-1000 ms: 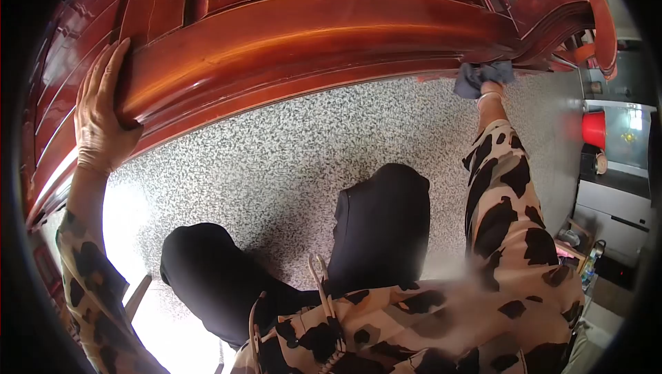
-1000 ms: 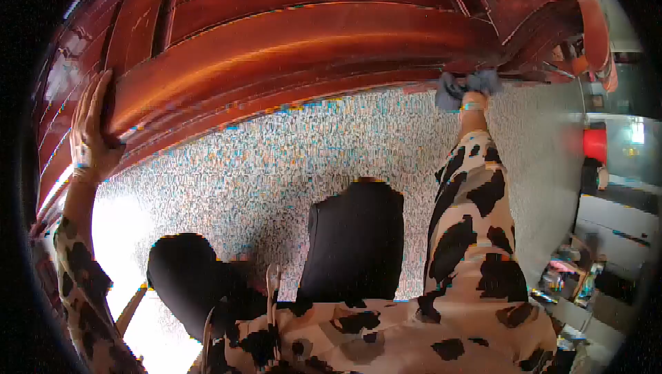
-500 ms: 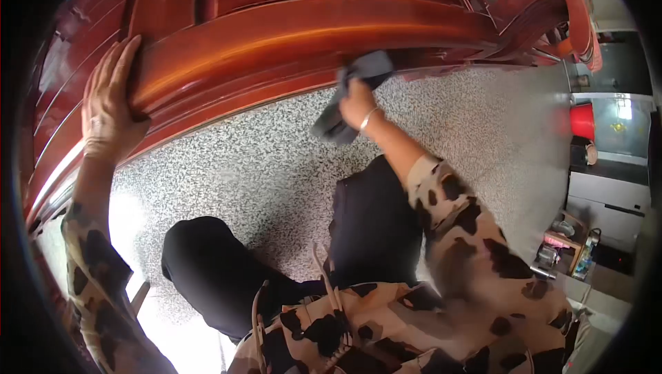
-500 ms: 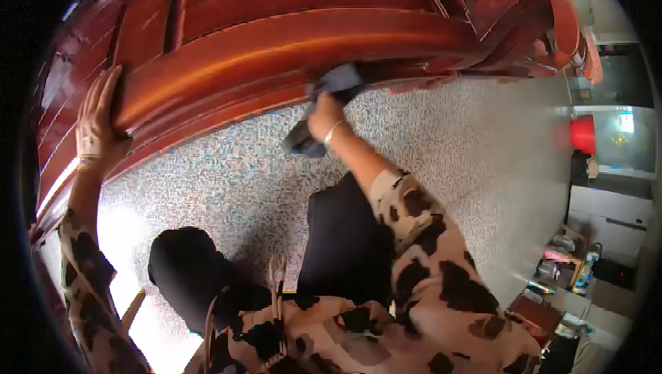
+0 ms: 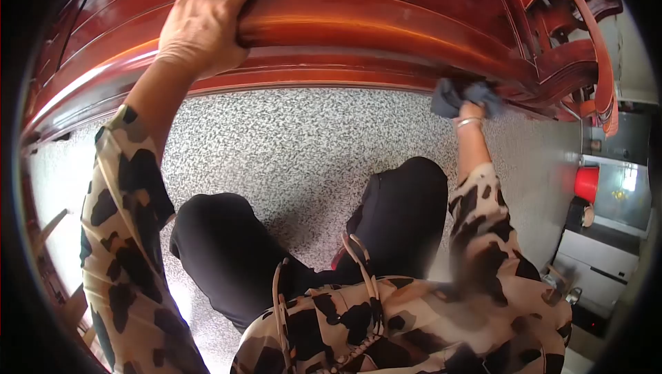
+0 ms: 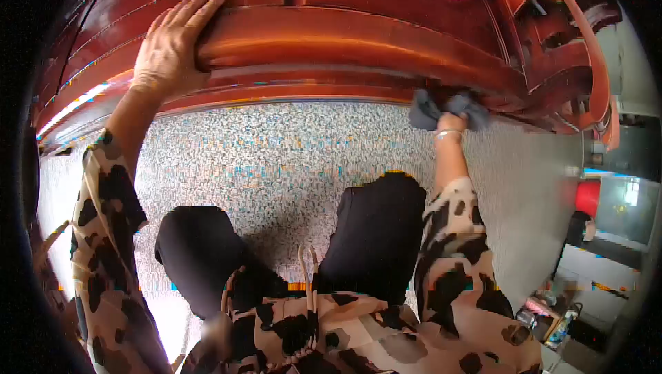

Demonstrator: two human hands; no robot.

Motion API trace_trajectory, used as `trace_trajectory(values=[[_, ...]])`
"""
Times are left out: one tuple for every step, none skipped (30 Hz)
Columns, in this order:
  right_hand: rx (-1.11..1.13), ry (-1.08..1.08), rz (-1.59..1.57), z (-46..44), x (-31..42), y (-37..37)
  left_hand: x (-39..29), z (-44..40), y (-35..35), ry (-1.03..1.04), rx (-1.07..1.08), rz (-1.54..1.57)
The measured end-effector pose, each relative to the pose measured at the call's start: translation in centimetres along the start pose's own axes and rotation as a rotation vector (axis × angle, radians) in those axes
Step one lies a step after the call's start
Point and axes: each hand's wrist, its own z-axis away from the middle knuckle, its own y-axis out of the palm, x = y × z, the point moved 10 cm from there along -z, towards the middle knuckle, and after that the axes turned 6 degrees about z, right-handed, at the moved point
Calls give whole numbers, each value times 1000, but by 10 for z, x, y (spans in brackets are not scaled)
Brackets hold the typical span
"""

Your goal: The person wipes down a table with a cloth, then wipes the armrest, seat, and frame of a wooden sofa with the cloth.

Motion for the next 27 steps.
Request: trace_trajectory(values=[[44, -92, 197, -2, -2, 30, -1, -1, -3, -10, -6, -8], [71, -193, 389, -3, -4, 59, -1, 0, -3, 2, -13, 3], [67, -287, 474, 40, 15, 82, -1, 2, -1, 16, -14, 19], [85, -374, 507, 113, 52, 109, -1, 3, 0, 41, -46, 13], [139, -452, 513, 173, 80, 139, 1, 3, 1, 33, -43, 10], [229, -505, 498, 229, 101, 170, 1, 4, 0, 31, -59, 7], [311, -602, 507, 275, 109, 200, 0, 5, -2, 33, -73, 5], [540, -436, 373, 316, 111, 230, 1, 5, -2, 26, -76, 17], [600, -575, 393, 361, 122, 252, 0, 8, -4, 26, -81, 3], [664, -532, 423, 388, 126, 270, 0, 10, -6, 14, -105, 36], [731, -491, 457, 407, 129, 283, 2, 14, -6, -1, -131, 69], [789, -463, 456, 410, 126, 292, 1, 21, -14, -1, -205, 187], [850, -432, 457, 412, 122, 299, -2, 37, -22, 7, -270, 386], [1024, -328, 156, 418, 115, 294, -9, 57, -38, 10, -401, 597], [1173, -235, 44, 418, 119, 278, -10, 78, -43, -24, -444, 785], [1315, -123, -56, 419, 125, 260, -12, 98, -44, -76, -460, 792], [1378, -191, 74, 416, 131, 239, -5, 117, -21, -254, -382, 918], [1402, -207, 91, 410, 132, 217, 1, 138, -1, -460, -369, 924], [1420, -285, 272, 404, 133, 202, 0, 165, 38, -637, -344, 929], [1417, -398, 263, 407, 150, 187, -13, 174, 72, -870, -246, 1382], [1533, -339, 248, 412, 144, 179, -49, 182, 97, -1056, -47, 1877], [1593, -394, 236, 419, 151, 173, -63, 187, 114, -1006, -135, 1732], [1647, -443, 224, 427, 163, 166, -84, 174, 108, -938, -101, 1978], [1652, -443, 225, 425, 178, 161, -90, 174, 107, -1055, -47, 1992], [1619, -734, 531, 426, 197, 156, -95, 175, 107, -1170, 8, 2002], [1538, -1023, 835, 422, 204, 152, -96, 172, 110, -1169, 3, 1999], [1364, -1248, 504, 412, 244, 138, -99, 175, 123, -1302, -15, 2095]])
